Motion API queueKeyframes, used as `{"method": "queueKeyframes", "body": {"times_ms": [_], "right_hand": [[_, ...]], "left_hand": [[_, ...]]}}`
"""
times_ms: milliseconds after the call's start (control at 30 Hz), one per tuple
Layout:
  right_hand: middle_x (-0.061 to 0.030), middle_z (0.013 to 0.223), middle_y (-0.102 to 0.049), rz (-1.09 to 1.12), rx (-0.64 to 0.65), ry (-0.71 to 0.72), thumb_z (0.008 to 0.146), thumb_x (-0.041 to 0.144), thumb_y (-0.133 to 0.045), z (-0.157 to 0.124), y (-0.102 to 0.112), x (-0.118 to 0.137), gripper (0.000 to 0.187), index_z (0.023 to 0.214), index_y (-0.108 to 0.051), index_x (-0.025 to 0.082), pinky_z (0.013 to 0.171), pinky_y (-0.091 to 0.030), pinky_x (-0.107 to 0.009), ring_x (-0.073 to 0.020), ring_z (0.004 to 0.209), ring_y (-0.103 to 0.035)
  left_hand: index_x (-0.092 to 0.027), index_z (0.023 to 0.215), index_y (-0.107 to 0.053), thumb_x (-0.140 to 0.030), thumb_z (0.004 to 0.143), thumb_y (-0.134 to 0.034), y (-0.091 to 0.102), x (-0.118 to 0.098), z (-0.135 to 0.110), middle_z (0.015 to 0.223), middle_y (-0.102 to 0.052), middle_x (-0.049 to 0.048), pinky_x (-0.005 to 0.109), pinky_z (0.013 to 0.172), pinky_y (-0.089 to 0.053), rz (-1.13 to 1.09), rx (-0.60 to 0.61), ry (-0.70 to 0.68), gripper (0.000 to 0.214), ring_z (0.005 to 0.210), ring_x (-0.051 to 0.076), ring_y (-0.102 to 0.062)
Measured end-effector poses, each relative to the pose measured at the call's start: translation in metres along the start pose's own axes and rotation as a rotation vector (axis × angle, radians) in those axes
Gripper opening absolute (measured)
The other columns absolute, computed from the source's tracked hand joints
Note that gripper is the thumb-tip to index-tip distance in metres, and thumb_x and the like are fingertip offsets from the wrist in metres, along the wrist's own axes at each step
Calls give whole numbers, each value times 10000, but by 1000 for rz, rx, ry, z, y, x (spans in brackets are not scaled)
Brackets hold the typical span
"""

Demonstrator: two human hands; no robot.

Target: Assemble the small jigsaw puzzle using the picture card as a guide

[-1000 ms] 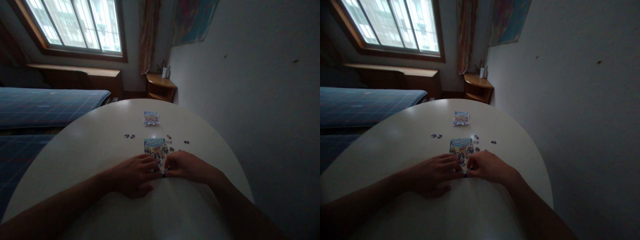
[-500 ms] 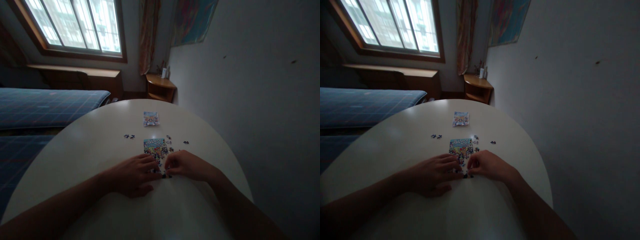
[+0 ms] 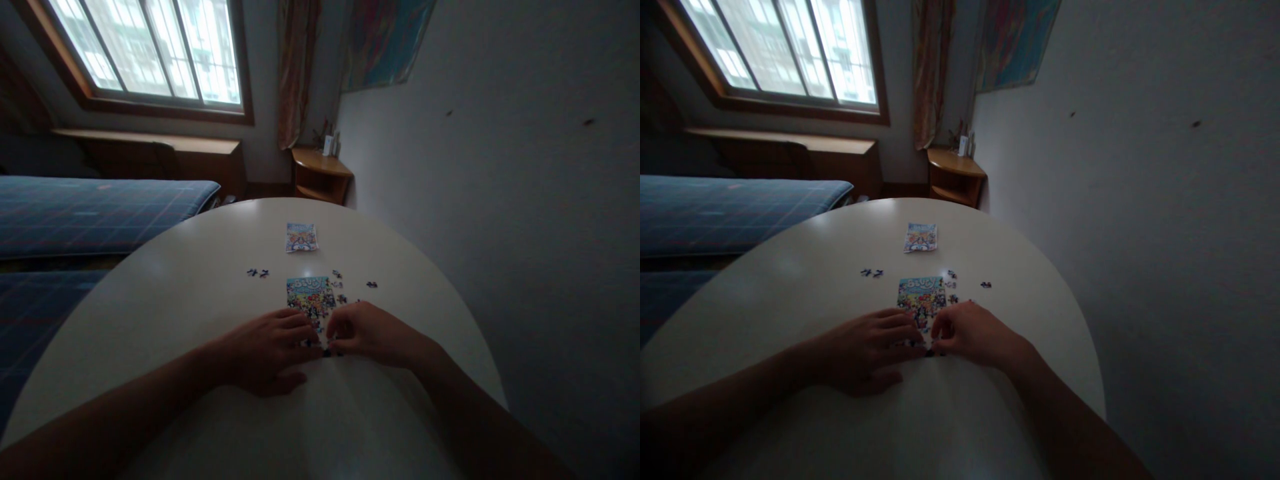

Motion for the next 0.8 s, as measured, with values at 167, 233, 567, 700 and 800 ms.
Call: {"method": "queueKeyframes", "body": {"times_ms": [167,233,567,700,800], "right_hand": [[4,741,-691,8,9,37,761,158,-731,0,-1,3,111,872,-727,163,589,-393,-213,-110,653,-591],[1,759,-697,-18,6,59,765,163,-731,0,-1,6,122,887,-727,170,600,-394,-216,-113,663,-596],[-44,798,-717,-235,-436,-85,866,323,-655,-10,73,-52,166,894,-740,184,645,-424,-263,-152,686,-609],[-59,851,-747,-264,-513,-209,871,296,-620,-10,90,-88,174,911,-755,195,676,-446,-277,-170,726,-644],[-70,910,-755,-235,-482,-234,874,312,-616,-7,87,-101,217,982,-758,189,693,-460,-282,-177,749,-656]], "left_hand": [[-175,1196,-583,-329,931,-529,0,0,-1,1125,-647,100,440,982,-464,-4,-23,-3,310,1027,259,-571],[-174,1187,-582,-328,926,-540,1,0,-1,1114,-647,98,438,980,-468,-8,-25,3,306,1024,256,-575],[-185,1196,-580,-246,939,-517,5,14,-8,1144,-660,98,401,930,-520,-34,-190,60,272,1047,227,-601],[-196,1116,-635,-216,960,-485,9,51,-26,1103,-680,90,404,885,-548,82,-358,381,217,1013,220,-622],[-182,1211,-626,-277,965,-463,8,85,-47,1218,-662,110,454,957,-528,170,-401,672,310,1113,264,-600]]}}
Point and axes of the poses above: each hand's wrist, its own z-axis towards the middle knuckle, its own y-axis out of the back of the hand, x = y × z, the point moved 4 cm from there along z, towards the middle knuckle
